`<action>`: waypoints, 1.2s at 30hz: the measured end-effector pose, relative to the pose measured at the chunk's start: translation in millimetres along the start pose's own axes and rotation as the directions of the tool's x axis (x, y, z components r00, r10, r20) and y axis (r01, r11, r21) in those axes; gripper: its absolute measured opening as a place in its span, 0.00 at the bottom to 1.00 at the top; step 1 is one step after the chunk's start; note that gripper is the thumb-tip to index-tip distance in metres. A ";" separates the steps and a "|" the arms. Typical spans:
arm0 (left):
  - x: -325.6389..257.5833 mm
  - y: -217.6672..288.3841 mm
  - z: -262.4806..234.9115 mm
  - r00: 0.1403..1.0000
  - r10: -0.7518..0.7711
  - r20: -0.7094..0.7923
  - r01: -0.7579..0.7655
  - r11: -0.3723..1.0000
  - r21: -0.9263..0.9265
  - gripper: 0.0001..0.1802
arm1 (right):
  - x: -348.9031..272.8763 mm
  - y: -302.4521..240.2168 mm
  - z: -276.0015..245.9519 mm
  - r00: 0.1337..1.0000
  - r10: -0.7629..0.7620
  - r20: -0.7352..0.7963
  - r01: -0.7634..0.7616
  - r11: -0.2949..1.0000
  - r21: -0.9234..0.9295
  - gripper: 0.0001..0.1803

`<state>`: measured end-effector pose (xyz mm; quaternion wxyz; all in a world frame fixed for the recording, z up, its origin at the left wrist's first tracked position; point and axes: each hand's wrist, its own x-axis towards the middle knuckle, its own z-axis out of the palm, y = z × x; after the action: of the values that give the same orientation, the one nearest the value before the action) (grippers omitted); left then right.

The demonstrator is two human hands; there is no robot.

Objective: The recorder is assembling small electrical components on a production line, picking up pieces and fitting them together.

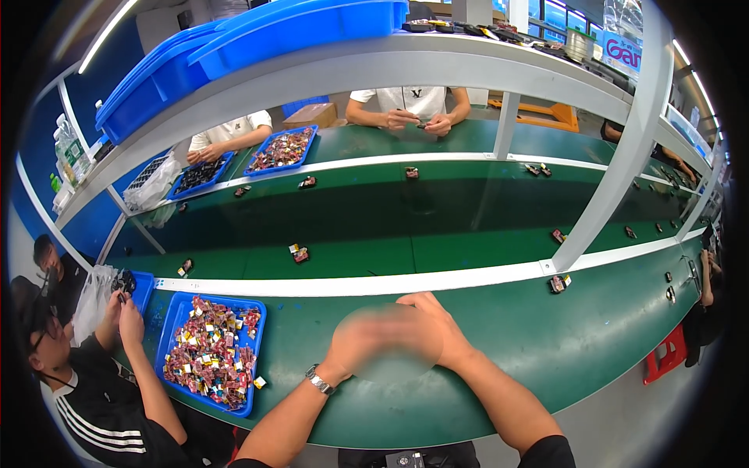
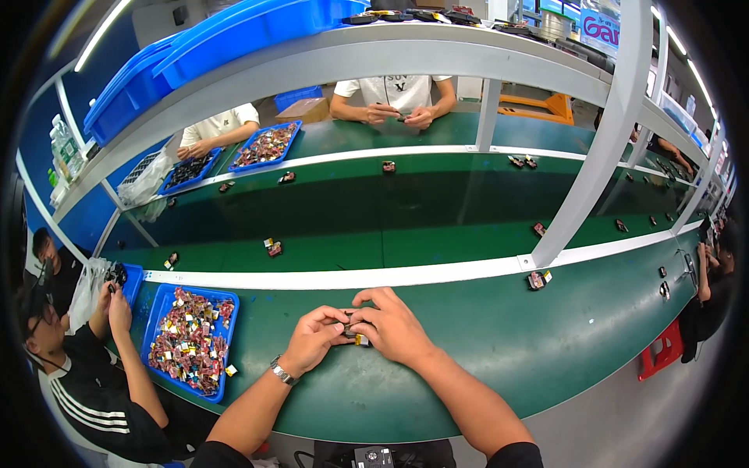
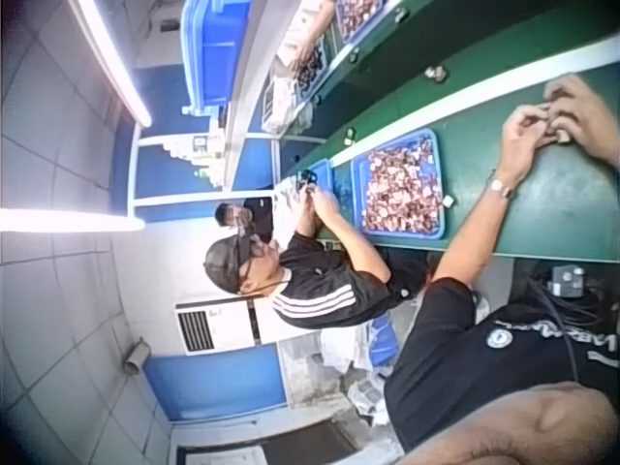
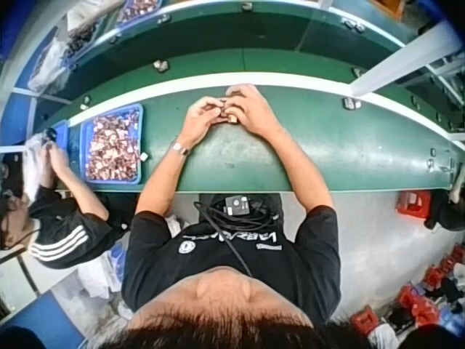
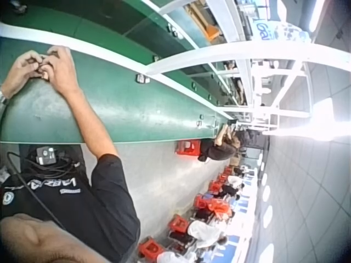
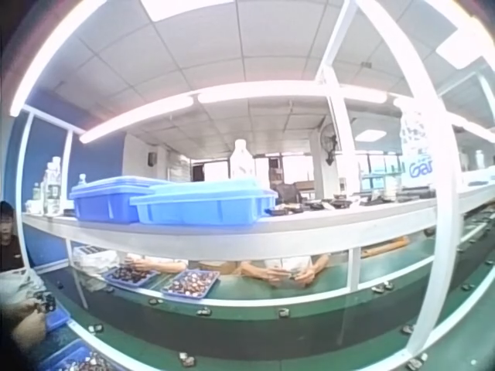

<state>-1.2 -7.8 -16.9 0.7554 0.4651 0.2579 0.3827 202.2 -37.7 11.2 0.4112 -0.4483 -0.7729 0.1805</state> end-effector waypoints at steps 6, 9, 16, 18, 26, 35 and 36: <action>-0.6 -4.8 -5.6 0.998 0.013 0.058 -0.014 1.000 0.015 0.05 | -1.5 0.3 -3.5 0.997 0.053 0.052 -0.058 0.993 0.107 0.06; -0.6 -6.8 -8.7 0.999 -0.025 0.036 0.025 1.000 0.001 0.04 | -2.8 2.0 -4.5 0.997 0.049 0.065 -0.061 0.979 0.196 0.06; -0.7 -10.2 -12.2 0.999 -0.044 0.021 0.043 0.998 0.050 0.05 | -4.3 -1.9 1.0 0.994 0.060 0.092 -0.078 0.975 0.208 0.08; -0.6 -8.0 -6.4 0.999 -0.039 -0.012 0.040 0.995 0.094 0.04 | -4.1 -4.5 -1.1 0.995 0.051 0.081 -0.065 0.983 0.172 0.07; 0.6 -3.2 1.4 0.999 -0.017 -0.033 0.020 0.997 0.070 0.15 | -5.3 -1.7 4.3 0.999 0.039 0.020 -0.040 0.996 0.080 0.06; 0.0 -0.9 -1.3 0.999 -0.033 -0.027 0.033 0.999 0.022 0.17 | -7.1 -6.3 15.7 0.994 0.047 -0.098 -0.045 0.999 0.014 0.08; 0.2 -0.1 -0.9 0.998 -0.043 -0.036 0.044 0.999 0.017 0.16 | -7.8 -5.2 17.5 0.990 0.078 -0.115 -0.073 0.996 0.042 0.08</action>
<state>-1.6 -7.2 -17.4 0.7548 0.4591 0.2846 0.3721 187.4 -45.5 0.4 0.4570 -0.4792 -0.7264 0.1840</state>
